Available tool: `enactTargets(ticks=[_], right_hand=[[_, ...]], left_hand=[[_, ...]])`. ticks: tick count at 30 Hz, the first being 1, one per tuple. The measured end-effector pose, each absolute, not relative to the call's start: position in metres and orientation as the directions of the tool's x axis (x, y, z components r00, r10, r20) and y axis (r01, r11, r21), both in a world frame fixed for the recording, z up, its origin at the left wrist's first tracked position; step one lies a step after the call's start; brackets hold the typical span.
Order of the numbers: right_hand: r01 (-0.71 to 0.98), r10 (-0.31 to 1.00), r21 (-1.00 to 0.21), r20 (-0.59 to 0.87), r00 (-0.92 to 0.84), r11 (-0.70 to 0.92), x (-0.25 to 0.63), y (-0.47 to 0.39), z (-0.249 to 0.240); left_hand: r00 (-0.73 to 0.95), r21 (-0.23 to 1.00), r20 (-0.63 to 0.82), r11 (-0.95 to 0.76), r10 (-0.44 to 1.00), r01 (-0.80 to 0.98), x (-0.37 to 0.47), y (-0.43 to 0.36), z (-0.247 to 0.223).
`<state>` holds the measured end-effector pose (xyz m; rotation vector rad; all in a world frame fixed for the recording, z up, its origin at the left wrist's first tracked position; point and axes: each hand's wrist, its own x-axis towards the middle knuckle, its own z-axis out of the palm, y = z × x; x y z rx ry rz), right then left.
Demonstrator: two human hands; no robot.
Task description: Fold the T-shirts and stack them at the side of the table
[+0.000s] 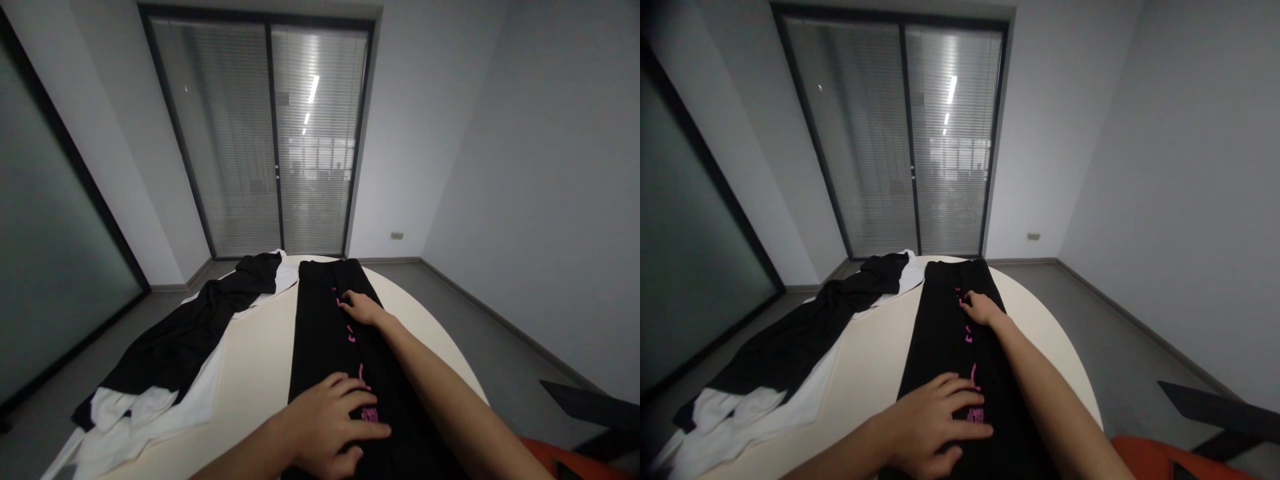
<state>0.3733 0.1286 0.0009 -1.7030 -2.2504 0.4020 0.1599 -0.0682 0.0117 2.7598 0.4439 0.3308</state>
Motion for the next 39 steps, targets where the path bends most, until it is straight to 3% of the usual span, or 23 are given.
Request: enactTargets(ticks=[6, 11, 16, 22, 33, 36, 39], right_hand=[[0.718, 0.852, -0.482, 0.135, -0.505, 0.502, 0.404, 0.121, -0.008], [0.700, 0.768, -0.314, 0.254, -0.588, 0.641, 0.406, 0.106, -0.011], [0.784, 0.819, -0.249, 0.264, -0.510, 0.569, 0.396, 0.096, -0.007], [0.848, 0.840, -0.139, 0.288, -0.459, 0.511, 0.391, 0.089, -0.012], [0.854, 0.842, -0.094, 0.256, -0.475, 0.511, 0.387, 0.097, -0.010], [0.855, 0.867, -0.172, 0.211, -0.452, 0.489, 0.384, 0.105, -0.007], [0.889, 0.935, -0.295, 0.170, -0.312, 0.350, 0.372, 0.113, -0.001]], left_hand=[[0.952, 0.282, 0.182, -0.941, 0.246, 0.189, 0.173, -0.078, 0.012], [0.969, 0.310, 0.165, -0.942, 0.183, 0.125, 0.178, -0.084, 0.015], [0.958, 0.316, 0.216, -0.942, 0.189, 0.115, 0.180, -0.085, 0.013], [0.960, 0.202, 0.261, -0.978, 0.104, 0.051, 0.183, -0.080, 0.004], [0.954, 0.163, 0.293, -0.986, 0.067, 0.020, 0.184, -0.075, -0.006], [0.952, 0.196, 0.297, -0.981, 0.071, 0.012, 0.182, -0.072, -0.009], [0.946, 0.222, 0.315, -0.975, 0.074, 0.003, 0.180, -0.070, -0.012]])
